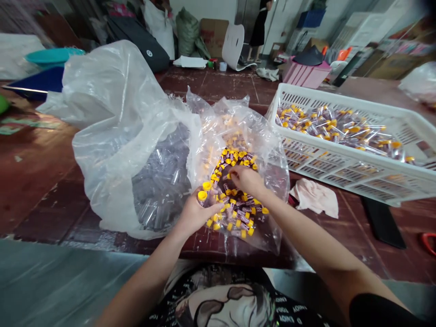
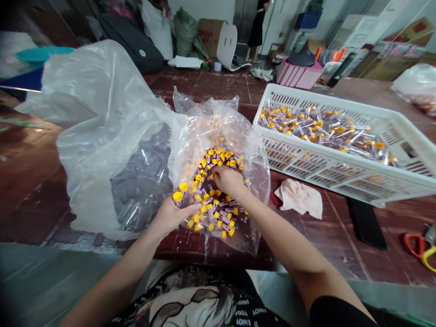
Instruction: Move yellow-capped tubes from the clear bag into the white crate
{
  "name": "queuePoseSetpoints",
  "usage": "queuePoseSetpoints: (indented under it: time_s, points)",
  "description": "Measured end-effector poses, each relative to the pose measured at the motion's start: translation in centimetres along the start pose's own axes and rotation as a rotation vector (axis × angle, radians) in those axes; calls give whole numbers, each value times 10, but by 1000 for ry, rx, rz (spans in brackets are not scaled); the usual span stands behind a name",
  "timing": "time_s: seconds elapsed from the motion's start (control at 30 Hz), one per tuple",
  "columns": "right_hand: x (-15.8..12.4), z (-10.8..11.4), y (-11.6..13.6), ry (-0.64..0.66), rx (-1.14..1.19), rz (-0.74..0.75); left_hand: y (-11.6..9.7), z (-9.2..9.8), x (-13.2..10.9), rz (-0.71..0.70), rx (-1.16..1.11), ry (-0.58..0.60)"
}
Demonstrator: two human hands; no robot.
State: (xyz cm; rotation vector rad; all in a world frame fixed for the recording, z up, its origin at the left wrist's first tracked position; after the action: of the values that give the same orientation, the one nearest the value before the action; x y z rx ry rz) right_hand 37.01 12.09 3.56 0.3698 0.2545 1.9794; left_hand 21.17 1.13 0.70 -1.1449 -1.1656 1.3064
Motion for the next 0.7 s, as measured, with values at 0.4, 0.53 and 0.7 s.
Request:
queuePoseSetpoints:
  time_s: [0.4, 0.53, 0.7]
  points:
    - [-74, 82, 86, 22, 186, 664, -14, -53, 0, 64, -117, 273]
    - [-85, 87, 83, -155, 215, 670, -16, -60, -4, 146, -289, 295]
    - [-100, 55, 92, -74, 149, 780, -25, -72, -5, 190, -496, 253]
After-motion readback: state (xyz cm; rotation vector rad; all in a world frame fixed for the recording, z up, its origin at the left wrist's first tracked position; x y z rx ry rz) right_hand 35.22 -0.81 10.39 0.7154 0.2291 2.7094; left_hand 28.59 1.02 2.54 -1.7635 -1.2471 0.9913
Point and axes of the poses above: each hand's wrist, its own x-axis towards the middle knuckle, its own z-axis out of the back of the hand, y = z × x, the point moved 10 cm from there along x, towards the middle knuckle
